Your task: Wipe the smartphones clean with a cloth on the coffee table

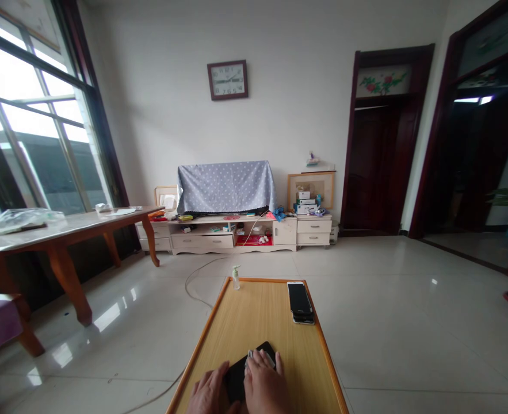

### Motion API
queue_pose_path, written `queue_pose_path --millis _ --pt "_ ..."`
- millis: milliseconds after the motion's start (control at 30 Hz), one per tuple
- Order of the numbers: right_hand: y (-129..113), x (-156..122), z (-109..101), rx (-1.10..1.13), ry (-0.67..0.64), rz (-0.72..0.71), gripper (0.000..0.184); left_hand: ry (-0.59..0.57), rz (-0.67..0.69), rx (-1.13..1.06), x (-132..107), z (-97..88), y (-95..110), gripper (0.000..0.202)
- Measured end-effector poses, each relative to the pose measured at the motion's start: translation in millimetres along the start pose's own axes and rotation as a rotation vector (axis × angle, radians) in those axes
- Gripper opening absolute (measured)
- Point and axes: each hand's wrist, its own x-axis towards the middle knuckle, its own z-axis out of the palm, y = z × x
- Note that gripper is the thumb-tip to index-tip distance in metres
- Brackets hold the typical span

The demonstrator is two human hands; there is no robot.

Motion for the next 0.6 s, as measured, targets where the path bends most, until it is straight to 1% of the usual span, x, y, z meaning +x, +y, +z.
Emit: queue_pose_path --millis 100,167,233,333,400,500,600 --pt "5.9 7.0 -4.1 -0.074 0.041 0.071 0.047 0.02 -0.008 0.004 1.0 4.4 -1.9 0.085" --pt "-0.2 8.0 0.9 -0.063 0.037 0.07 0.046 0.029 -0.01 -0.004 2.0 7.4 -3.9 0.085" --pt "-12.1 5.8 10.0 -0.005 -0.001 0.014 0.045 0.029 -0.013 -0.01 3.3 9.2 -5.9 0.082" --pt "-30.5 0.3 22.9 0.106 -0.101 -0.084 0.044 0.017 0.001 -0.024 5.4 9.4 -7.7 0.072" --pt "-35.0 -1.1 26.0 0.143 -0.13 -0.112 0.044 0.003 0.007 -0.025 6.3 8.4 -7.3 0.07" --pt "-24.7 2.9 19.8 0.115 -0.08 -0.094 0.044 0.004 -0.022 -0.012 5.9 6.7 -4.6 0.073" --pt "-4.1 10.6 6.5 0.019 0.004 0.006 0.045 0.014 -0.011 -0.003 4.3 5.8 -2.6 0.082"
